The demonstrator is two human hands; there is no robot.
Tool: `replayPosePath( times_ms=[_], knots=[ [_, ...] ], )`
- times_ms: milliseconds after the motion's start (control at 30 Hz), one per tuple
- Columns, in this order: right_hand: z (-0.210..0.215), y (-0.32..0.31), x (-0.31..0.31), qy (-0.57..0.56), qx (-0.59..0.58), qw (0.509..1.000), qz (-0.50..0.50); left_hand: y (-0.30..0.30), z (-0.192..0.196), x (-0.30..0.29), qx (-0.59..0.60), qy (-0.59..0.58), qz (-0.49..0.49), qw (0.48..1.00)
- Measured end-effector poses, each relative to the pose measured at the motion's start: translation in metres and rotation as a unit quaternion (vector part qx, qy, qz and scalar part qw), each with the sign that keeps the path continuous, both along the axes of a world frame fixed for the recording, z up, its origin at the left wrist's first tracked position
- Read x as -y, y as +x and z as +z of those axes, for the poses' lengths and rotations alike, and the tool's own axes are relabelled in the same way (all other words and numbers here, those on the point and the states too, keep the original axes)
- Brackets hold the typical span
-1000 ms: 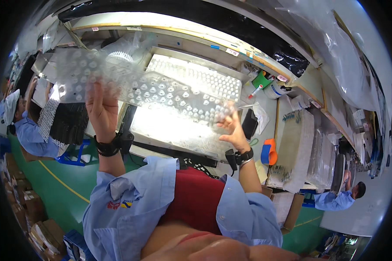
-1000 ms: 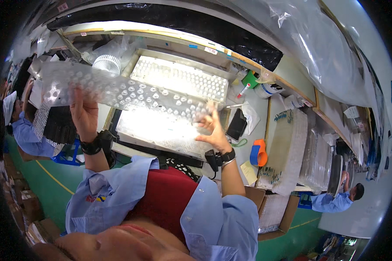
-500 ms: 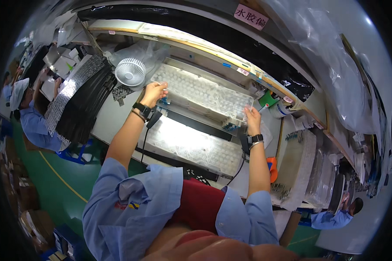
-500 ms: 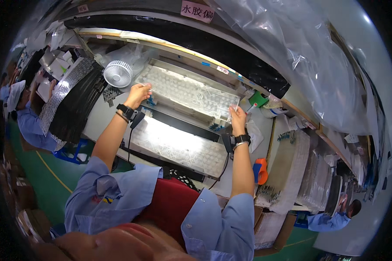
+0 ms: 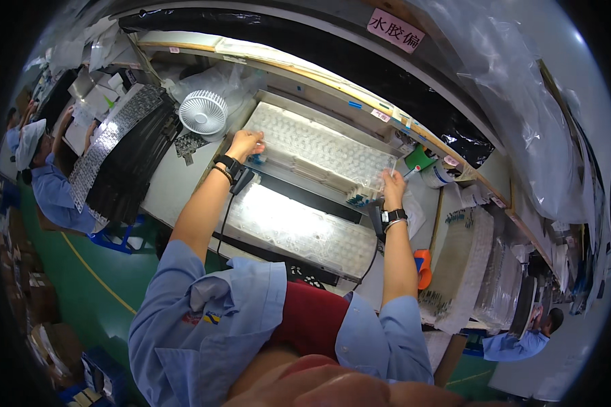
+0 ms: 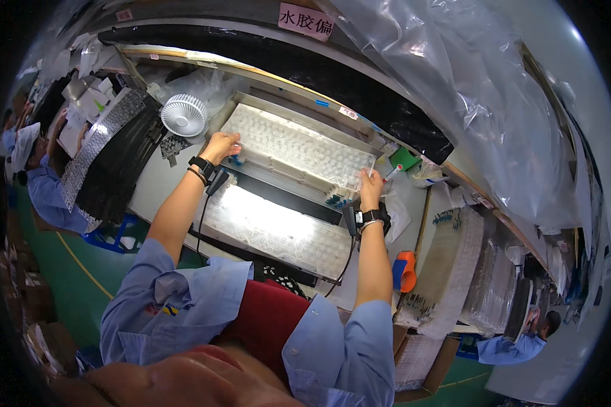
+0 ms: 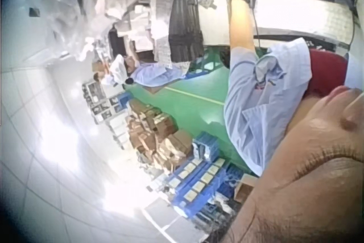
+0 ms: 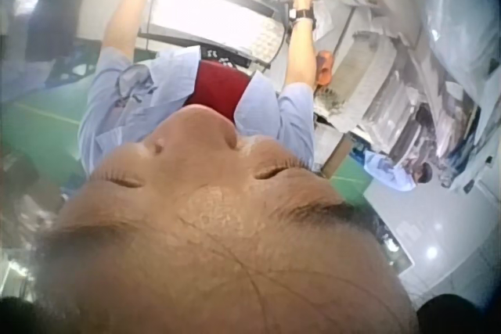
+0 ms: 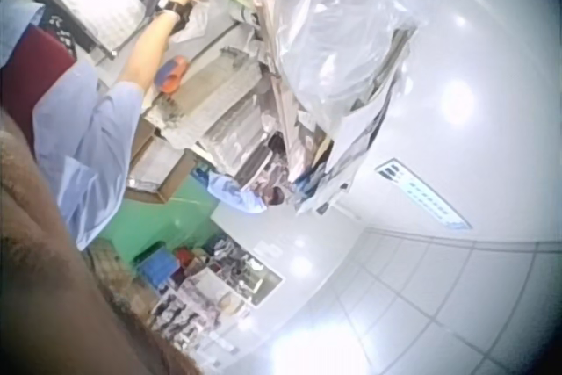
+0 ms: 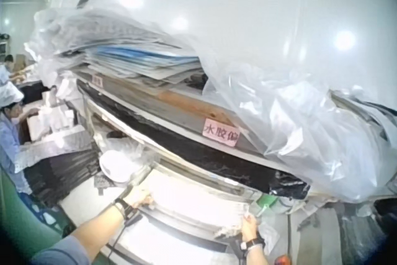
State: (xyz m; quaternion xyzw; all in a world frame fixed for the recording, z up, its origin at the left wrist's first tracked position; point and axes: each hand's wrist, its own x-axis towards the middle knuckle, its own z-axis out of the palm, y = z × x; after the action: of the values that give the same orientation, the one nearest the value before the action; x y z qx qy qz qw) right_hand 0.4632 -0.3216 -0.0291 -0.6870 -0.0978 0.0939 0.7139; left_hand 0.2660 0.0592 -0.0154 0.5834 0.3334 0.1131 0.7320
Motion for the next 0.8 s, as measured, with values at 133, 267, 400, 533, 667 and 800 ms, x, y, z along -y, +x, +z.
replayPosePath(
  times_ms=[133,267,400,533,667,800],
  knots=[
    [-0.007,0.001,0.004,-0.013,-0.017,1.000,-0.002,-0.001,0.002,0.001,-0.034,0.026,0.005,0.999],
    [-0.006,0.002,0.002,-0.038,-0.013,0.999,-0.017,-0.005,0.026,0.006,-0.154,0.201,-0.029,0.967],
    [0.000,-0.005,-0.011,-0.062,0.004,0.997,-0.038,-0.003,0.000,-0.008,-0.112,0.140,0.000,0.984],
    [0.002,-0.003,-0.012,-0.074,0.015,0.997,-0.035,-0.008,-0.013,-0.018,-0.064,0.086,0.008,0.994],
    [0.002,0.001,0.007,-0.181,0.062,0.978,-0.083,-0.003,0.034,-0.006,-0.214,0.363,-0.045,0.906],
    [0.048,-0.028,-0.003,-0.367,0.285,0.880,-0.099,-0.016,0.060,0.015,-0.202,0.641,0.024,0.741]
  ],
)
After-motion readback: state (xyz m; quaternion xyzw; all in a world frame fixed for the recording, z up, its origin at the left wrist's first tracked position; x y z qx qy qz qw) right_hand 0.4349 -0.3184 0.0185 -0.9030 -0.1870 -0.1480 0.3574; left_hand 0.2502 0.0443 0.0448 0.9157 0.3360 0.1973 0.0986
